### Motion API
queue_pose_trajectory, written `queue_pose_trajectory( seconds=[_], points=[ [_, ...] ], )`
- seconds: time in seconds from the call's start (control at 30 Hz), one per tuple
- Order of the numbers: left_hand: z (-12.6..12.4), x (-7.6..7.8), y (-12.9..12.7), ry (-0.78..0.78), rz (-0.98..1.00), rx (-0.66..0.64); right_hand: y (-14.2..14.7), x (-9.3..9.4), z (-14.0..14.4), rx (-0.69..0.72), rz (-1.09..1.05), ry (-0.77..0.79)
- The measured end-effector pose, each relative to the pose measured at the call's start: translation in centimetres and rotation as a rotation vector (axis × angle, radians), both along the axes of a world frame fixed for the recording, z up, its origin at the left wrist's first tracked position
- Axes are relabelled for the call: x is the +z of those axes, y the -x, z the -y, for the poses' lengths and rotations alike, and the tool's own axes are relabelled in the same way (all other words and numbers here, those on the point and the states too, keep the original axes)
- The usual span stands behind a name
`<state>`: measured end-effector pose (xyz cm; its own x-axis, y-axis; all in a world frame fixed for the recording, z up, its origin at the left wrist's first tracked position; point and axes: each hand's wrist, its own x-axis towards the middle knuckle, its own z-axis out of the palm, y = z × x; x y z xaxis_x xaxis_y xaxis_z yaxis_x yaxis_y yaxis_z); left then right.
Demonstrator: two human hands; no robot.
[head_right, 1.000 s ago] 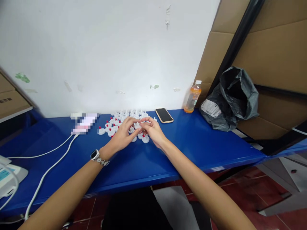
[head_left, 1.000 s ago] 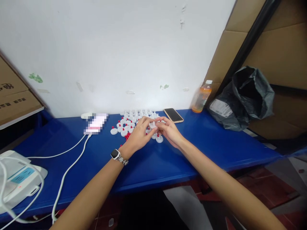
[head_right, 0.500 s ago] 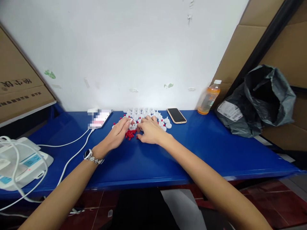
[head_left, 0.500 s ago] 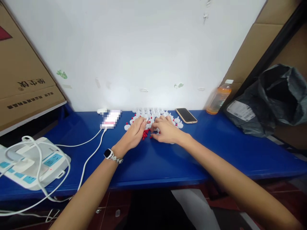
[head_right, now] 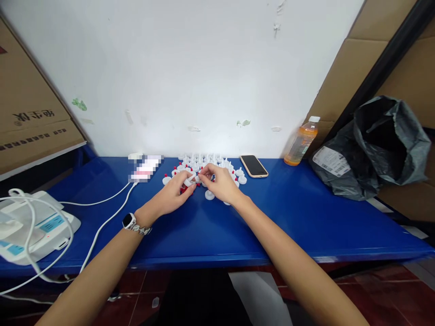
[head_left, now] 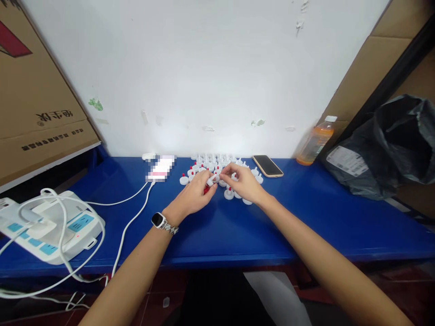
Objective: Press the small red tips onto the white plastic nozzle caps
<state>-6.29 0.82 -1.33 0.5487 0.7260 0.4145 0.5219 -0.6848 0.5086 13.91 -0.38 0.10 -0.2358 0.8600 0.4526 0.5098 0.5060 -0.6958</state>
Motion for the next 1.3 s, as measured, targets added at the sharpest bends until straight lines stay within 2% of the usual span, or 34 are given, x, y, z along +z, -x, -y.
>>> queue_pose_trajectory(
  seconds=[0.07, 0.17, 0.63, 0.9, 1.0, 1.13, 1.2, 1.3],
  points=[
    [0.3, 0.0, -0.2, -0.007, 0.001, -0.017, 0.1, 0.1, 0.0, 0.065, -0.288, 0.126],
    [0.7, 0.2, -0.5, -0.023, 0.009, -0.043, 0.3, 0.1, 0.2, 0.131, -0.484, 0.237],
    [2.0, 0.7, -0.9, 0.04, 0.017, -0.071, -0.1, 0.5, 0.2, 0.259, -0.608, 0.384],
    [2.0, 0.4, -1.3, 0.123, 0.053, -0.111, 0.0, 0.8, 0.9, 0.279, -0.618, 0.39],
    [0.9, 0.1, -1.7, 0.046, 0.129, -0.052, -0.3, 1.5, 0.2, 0.203, -0.559, 0.286],
    [-0.3, -0.3, -1.4, -0.081, 0.166, 0.077, -1.6, 2.1, -2.2, -0.046, -0.441, 0.016],
    [-0.4, -0.4, -1.1, -0.094, 0.12, 0.085, -2.2, 1.8, -3.4, -0.128, -0.353, -0.007],
    [0.0, -0.2, -0.9, -0.087, 0.062, 0.065, -2.8, 1.1, -4.3, -0.19, -0.181, 0.045]
  ],
)
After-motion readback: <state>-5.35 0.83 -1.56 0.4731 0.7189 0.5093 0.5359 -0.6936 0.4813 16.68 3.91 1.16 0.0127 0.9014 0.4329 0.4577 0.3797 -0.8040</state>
